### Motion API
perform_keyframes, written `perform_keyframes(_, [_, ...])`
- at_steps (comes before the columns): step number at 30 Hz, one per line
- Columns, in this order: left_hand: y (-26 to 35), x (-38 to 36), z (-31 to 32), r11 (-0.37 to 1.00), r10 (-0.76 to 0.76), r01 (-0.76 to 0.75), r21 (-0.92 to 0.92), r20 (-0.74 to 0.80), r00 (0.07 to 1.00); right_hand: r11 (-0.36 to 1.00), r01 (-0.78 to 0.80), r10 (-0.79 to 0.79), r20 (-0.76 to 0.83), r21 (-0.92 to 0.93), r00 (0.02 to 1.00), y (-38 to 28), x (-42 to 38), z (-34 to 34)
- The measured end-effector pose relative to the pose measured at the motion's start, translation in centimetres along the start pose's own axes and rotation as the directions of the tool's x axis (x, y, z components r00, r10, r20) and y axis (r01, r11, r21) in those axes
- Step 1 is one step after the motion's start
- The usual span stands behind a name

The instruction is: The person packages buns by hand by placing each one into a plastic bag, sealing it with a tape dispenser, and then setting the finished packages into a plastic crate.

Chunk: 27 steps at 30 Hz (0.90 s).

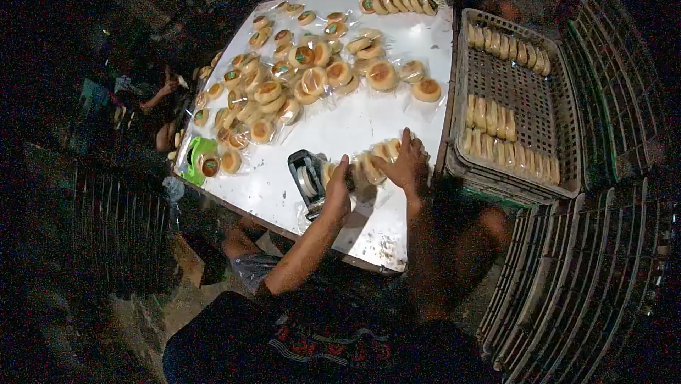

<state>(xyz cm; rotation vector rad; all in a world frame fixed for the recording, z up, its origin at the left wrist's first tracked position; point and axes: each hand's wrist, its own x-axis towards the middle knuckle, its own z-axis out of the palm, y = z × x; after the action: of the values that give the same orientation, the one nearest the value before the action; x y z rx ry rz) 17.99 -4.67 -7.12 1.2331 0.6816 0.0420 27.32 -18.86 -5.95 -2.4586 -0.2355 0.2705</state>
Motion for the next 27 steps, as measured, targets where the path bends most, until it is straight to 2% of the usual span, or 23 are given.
perform_keyframes(3, [-0.3, 2.0, 1.0, 0.998, -0.048, 0.049, 0.043, -0.032, 0.998, 0.980, -0.090, 0.081, 0.058, 0.178, 0.995, 0.8, 0.5, -0.8])
perform_keyframes(5, [-1.0, 3.7, 1.9, 0.995, -0.071, 0.072, 0.068, -0.023, 0.997, 0.987, -0.049, 0.044, 0.037, 0.152, 0.998, 1.3, 0.4, -0.8])
perform_keyframes(8, [2.8, 1.8, 4.4, 0.973, -0.203, 0.190, -0.127, -0.091, 0.975, 0.991, -0.010, 0.008, 0.020, 0.136, 1.000, 1.8, 0.1, -1.6])
perform_keyframes(9, [3.8, 1.6, 4.9, 0.959, -0.232, 0.210, -0.190, -0.096, 0.968, 0.979, 0.053, -0.047, -0.035, 0.195, 0.998, 2.8, 0.5, -1.3])
perform_keyframes(11, [5.1, 1.6, 5.6, 0.985, -0.089, 0.093, -0.142, 0.040, 0.995, 0.972, 0.069, -0.051, -0.085, 0.226, 0.995, 1.6, 0.2, -5.2])
perform_keyframes(13, [7.0, 1.7, 8.4, 0.972, 0.093, -0.053, -0.230, 0.170, 0.981, 0.948, 0.078, -0.005, -0.229, 0.310, 0.973, -0.1, 0.1, -10.0])
perform_keyframes(15, [9.9, 1.5, 13.1, 0.936, 0.236, -0.161, -0.312, 0.221, 0.946, 0.928, 0.279, -0.097, -0.561, 0.249, 0.822, 0.7, 2.3, -12.9])
perform_keyframes(17, [12.3, 1.3, 19.1, 0.906, 0.372, -0.299, -0.301, 0.226, 0.900, 0.948, 0.295, -0.146, -0.660, 0.119, 0.737, 1.4, 3.3, -18.9])
perform_keyframes(19, [12.6, 4.1, 24.3, 0.861, 0.494, -0.391, -0.325, 0.354, 0.794, 0.953, 0.295, -0.148, -0.738, 0.072, 0.659, 3.6, 5.0, -23.5])
perform_keyframes(21, [12.4, 6.1, 29.5, 0.840, 0.537, -0.523, -0.144, 0.357, 0.764, 0.977, 0.197, -0.062, -0.776, 0.080, 0.627, 6.8, 6.9, -26.8])
perform_keyframes(23, [10.7, 7.9, 34.1, 0.819, 0.551, -0.557, -0.140, 0.462, 0.695, 0.997, 0.068, -0.073, -0.780, -0.039, 0.621, 10.4, 8.0, -29.4])
perform_keyframes(25, [10.3, 5.5, 36.2, 0.875, 0.473, -0.444, -0.192, 0.537, 0.698, 0.999, 0.029, -0.004, -0.729, 0.022, 0.685, 16.2, 9.8, -31.4])
perform_keyframes(27, [7.2, 6.9, 37.2, 0.894, 0.330, -0.448, 0.006, 0.669, 0.666, 0.996, -0.088, 0.047, -0.682, -0.026, 0.730, 22.9, 11.0, -31.5])
